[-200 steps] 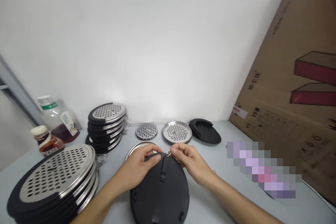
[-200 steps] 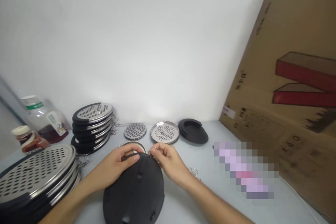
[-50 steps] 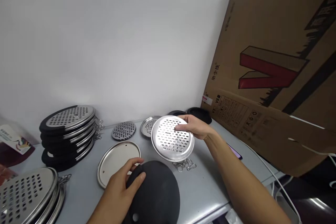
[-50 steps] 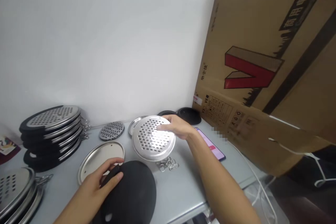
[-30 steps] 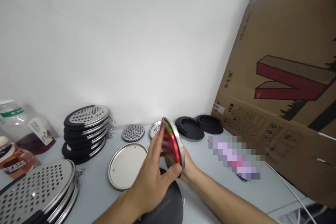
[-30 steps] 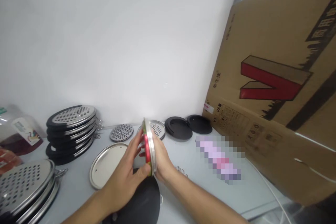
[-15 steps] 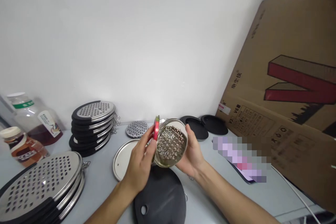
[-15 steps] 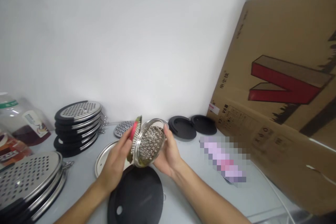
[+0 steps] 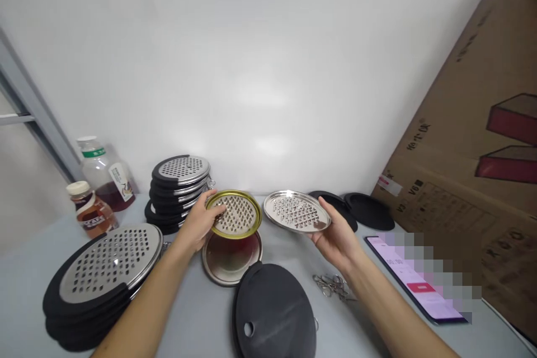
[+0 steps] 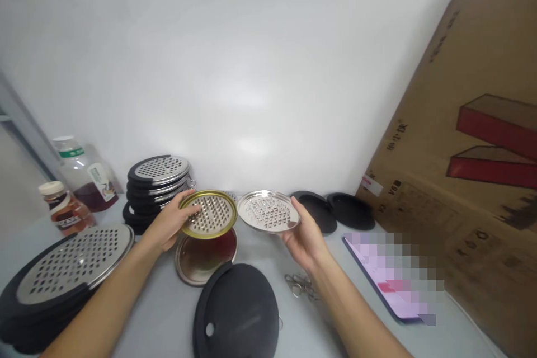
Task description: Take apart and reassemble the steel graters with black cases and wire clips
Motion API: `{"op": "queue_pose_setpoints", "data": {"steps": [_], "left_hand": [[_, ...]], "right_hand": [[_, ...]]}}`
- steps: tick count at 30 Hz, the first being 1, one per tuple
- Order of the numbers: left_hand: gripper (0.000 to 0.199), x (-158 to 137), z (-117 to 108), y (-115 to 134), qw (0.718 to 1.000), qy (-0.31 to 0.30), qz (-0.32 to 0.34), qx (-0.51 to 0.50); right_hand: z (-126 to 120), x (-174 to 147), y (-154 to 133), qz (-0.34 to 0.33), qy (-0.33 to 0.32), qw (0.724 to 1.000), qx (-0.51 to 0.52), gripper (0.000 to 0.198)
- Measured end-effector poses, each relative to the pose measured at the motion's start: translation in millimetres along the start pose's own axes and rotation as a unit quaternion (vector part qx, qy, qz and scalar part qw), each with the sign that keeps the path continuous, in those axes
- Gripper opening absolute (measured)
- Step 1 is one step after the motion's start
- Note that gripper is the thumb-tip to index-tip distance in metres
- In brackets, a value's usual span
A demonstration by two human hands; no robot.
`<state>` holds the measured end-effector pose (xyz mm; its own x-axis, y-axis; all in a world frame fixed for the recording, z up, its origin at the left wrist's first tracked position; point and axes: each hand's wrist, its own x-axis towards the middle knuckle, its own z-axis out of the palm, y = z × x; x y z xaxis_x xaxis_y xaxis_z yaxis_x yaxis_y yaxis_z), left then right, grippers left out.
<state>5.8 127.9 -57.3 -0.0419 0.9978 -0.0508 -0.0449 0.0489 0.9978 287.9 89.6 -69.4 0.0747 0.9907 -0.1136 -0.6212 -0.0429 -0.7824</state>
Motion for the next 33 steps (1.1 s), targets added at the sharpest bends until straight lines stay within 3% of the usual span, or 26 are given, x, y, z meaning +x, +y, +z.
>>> {"op": "queue_pose_setpoints", "data": {"steps": [4, 8, 11, 14, 17, 20, 22, 25, 30, 33], "left_hand": [[0.046, -7, -20, 4, 0.989, -0.057, 0.010, 0.138], [0.043, -8, -21, -3, 0.958, -0.079, 0.052, 0.269], [0.040, -6, -21, -12, 0.927, -0.090, 0.099, 0.351], [0.042, -7, -23, -15, 0.896, -0.082, 0.150, 0.410], [0.044, -15, -23, -14, 0.870, -0.112, 0.193, 0.439], [0.057, -24, -20, -13, 0.836, -0.191, 0.213, 0.468], [0.067, -28, -18, -15, 0.821, -0.214, 0.215, 0.484], [0.067, -30, -15, -16, 0.814, -0.209, 0.216, 0.497], [0.056, -33, -9, -14, 0.799, -0.189, 0.234, 0.521], [0.047, -35, -6, -12, 0.793, -0.183, 0.238, 0.530]], "right_hand": [[-14, 29, 8, -0.094, 0.080, 0.986, -0.115, 0.056], [-17, 46, 15, -0.097, 0.045, 0.976, -0.188, 0.045], [-23, 47, 15, -0.121, 0.059, 0.958, -0.254, 0.046], [-31, 42, 11, -0.173, 0.100, 0.930, -0.310, 0.055], [-34, 33, 11, -0.265, 0.114, 0.856, -0.428, 0.052], [-27, 18, 19, -0.312, 0.047, 0.775, -0.548, 0.038], [-18, 6, 29, -0.282, -0.040, 0.764, -0.578, 0.029], [-3, -11, 43, -0.249, -0.139, 0.745, -0.602, 0.025], [9, -19, 58, -0.220, -0.198, 0.746, -0.597, 0.031], [8, -19, 61, -0.226, -0.246, 0.731, -0.595, 0.032]]}}
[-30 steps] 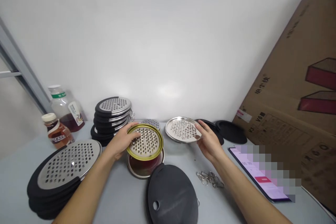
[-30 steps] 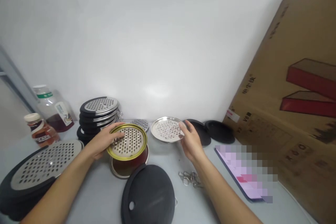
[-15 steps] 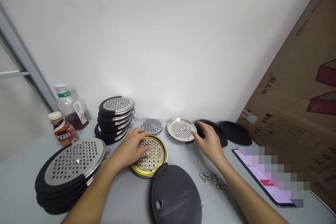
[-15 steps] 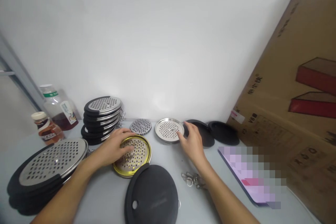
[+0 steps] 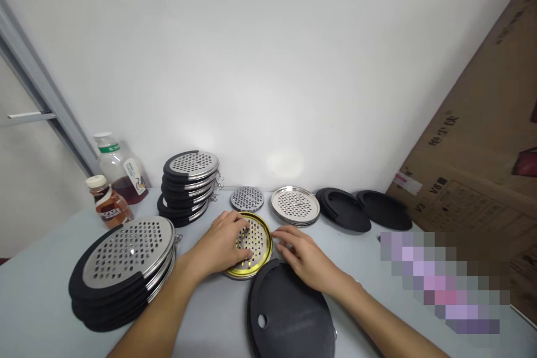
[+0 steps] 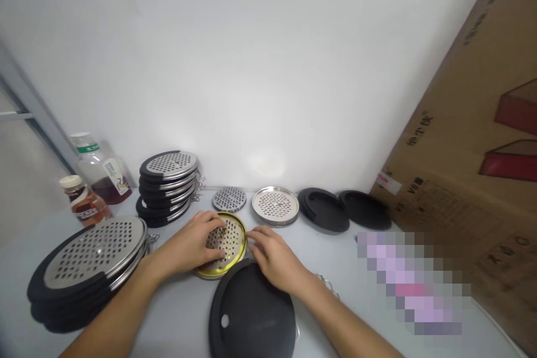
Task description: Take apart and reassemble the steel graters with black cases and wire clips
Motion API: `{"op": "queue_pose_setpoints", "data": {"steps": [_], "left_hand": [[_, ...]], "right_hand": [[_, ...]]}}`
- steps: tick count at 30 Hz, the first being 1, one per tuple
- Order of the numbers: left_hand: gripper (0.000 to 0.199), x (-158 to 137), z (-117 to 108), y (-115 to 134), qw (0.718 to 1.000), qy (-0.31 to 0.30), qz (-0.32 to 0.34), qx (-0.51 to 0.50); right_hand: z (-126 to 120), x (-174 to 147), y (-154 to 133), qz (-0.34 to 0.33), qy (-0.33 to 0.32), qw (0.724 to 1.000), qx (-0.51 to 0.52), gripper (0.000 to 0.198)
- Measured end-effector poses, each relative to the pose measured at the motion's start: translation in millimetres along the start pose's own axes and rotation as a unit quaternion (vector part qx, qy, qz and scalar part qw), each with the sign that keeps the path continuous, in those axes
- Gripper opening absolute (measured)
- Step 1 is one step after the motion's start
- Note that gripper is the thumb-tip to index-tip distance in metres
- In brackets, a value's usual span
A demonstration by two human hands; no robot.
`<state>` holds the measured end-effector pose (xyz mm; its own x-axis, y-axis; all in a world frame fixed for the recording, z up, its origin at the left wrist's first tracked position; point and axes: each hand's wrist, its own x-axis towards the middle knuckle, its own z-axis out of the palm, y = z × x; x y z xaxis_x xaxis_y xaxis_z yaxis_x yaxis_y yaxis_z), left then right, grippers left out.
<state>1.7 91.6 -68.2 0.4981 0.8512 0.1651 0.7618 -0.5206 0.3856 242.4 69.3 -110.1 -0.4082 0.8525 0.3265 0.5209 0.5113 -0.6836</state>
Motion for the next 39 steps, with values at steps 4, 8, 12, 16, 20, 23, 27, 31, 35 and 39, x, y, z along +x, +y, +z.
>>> {"op": "queue_pose_setpoints", "data": {"steps": [4, 8, 12, 16, 20, 23, 27, 31, 35, 39], "left_hand": [[0.042, 0, -1, 2, 1.000, -0.005, 0.003, 0.006], [0.042, -1, -4, 3, 1.000, -0.003, 0.004, 0.007], [0.039, -2, -8, 8, 1.000, 0.001, 0.007, 0.011], [0.034, -3, -9, 12, 0.999, 0.022, 0.022, 0.024], [0.042, -1, -8, 10, 0.999, 0.031, 0.019, -0.015], [0.062, 0, -6, 5, 0.999, 0.007, 0.024, -0.045], [0.066, -1, -2, 1, 0.999, -0.022, 0.029, -0.024], [0.066, -1, 2, 2, 0.999, -0.027, 0.033, 0.009], [0.063, -1, 1, 4, 0.999, -0.015, 0.030, 0.012], [0.062, -3, -6, 3, 0.999, 0.012, 0.022, -0.028]], "right_hand": [[0, -2, 2, -0.024, -0.032, 0.999, -0.030, 0.035], [1, -3, 2, -0.032, -0.047, 0.997, -0.055, 0.037], [3, -4, 0, -0.040, -0.048, 0.996, -0.060, 0.035], [2, -3, -5, -0.044, -0.044, 0.997, -0.049, 0.033], [1, -3, -6, -0.045, -0.044, 0.997, -0.049, 0.034], [2, -4, -4, -0.043, -0.043, 0.997, -0.050, 0.036], [5, -5, -1, -0.040, -0.043, 0.996, -0.060, 0.037], [5, -5, 1, -0.044, -0.040, 0.996, -0.069, 0.038], [4, -5, 0, -0.042, -0.046, 0.996, -0.066, 0.041], [1, -5, -2, -0.046, -0.054, 0.996, -0.058, 0.047]]}}
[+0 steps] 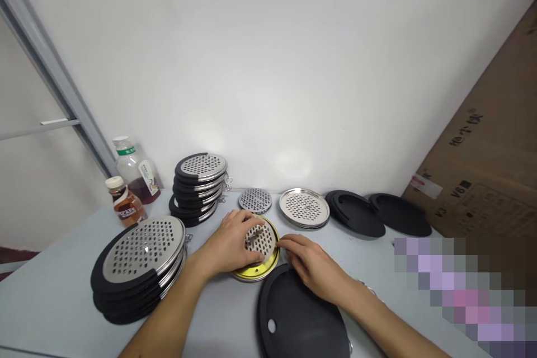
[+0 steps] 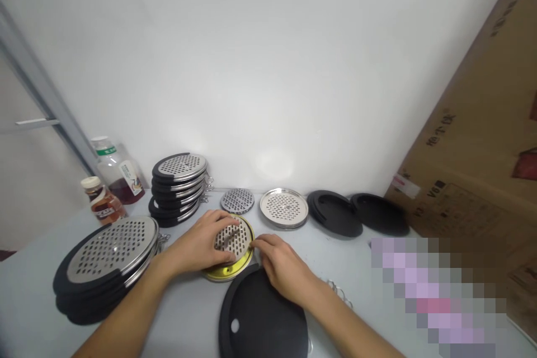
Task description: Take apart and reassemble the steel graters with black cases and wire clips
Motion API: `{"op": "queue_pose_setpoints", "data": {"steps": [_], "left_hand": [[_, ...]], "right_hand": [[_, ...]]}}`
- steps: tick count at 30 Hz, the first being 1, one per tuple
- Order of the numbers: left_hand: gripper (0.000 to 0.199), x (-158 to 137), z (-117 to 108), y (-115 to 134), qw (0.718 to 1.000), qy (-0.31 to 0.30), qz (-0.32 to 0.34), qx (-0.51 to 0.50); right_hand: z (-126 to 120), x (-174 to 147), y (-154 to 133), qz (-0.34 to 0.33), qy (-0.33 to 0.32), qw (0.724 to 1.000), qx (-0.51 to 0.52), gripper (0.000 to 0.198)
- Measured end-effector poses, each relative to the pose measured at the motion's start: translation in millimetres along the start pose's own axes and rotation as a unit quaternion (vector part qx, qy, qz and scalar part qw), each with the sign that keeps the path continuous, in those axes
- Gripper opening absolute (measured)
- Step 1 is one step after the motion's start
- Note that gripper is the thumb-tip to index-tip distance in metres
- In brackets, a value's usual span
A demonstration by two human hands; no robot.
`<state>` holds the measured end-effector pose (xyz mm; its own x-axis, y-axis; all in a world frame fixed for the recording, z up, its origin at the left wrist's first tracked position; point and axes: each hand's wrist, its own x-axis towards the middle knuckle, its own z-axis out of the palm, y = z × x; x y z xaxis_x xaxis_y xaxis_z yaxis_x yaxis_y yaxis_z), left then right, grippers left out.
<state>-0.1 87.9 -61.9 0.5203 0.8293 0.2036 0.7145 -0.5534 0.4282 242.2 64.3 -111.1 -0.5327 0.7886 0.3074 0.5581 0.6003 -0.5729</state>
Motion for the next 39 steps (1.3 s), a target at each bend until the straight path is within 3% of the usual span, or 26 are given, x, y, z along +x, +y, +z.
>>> {"op": "queue_pose_setpoints", "data": {"steps": [5, 8, 13, 19, 24, 28, 32, 34, 36, 39], "left_hand": [[0.053, 17, -7, -11, 0.998, 0.058, -0.024, -0.027], [0.049, 50, -4, -20, 0.994, 0.105, -0.043, -0.007], [0.042, 98, 9, -28, 0.992, 0.114, -0.044, 0.028], [0.029, 92, 16, -19, 0.987, 0.130, -0.042, 0.080], [0.031, 63, 0, 9, 0.980, 0.142, -0.060, 0.125], [0.033, 3, -39, 17, 0.973, 0.152, -0.092, 0.150], [0.055, -80, -95, -34, 0.936, 0.194, -0.239, 0.169], [0.058, -111, -115, -70, 0.914, 0.143, -0.361, 0.114], [0.056, -129, -125, -99, 0.891, 0.103, -0.440, 0.032], [0.046, -137, -121, -123, 0.880, 0.134, -0.449, -0.082]], "right_hand": [[-2, -1, 1, 0.010, 0.015, 1.000, 0.001, 0.048], [-4, -1, 4, 0.021, 0.034, 0.999, -0.005, 0.046], [-6, -3, 5, 0.027, 0.022, 0.999, -0.014, 0.042], [-5, -5, 8, 0.029, 0.014, 0.999, -0.014, 0.039], [-6, -5, 13, 0.035, 0.009, 0.999, -0.019, 0.037], [-9, -6, 16, 0.046, 0.028, 0.998, -0.022, 0.036], [-14, -6, 14, 0.064, 0.057, 0.996, -0.010, 0.034], [-16, -6, 11, 0.070, 0.072, 0.995, 0.004, 0.032], [-17, -4, 7, 0.079, 0.094, 0.992, 0.016, 0.031], [-20, -1, 7, 0.092, 0.123, 0.988, 0.035, 0.028]]}}
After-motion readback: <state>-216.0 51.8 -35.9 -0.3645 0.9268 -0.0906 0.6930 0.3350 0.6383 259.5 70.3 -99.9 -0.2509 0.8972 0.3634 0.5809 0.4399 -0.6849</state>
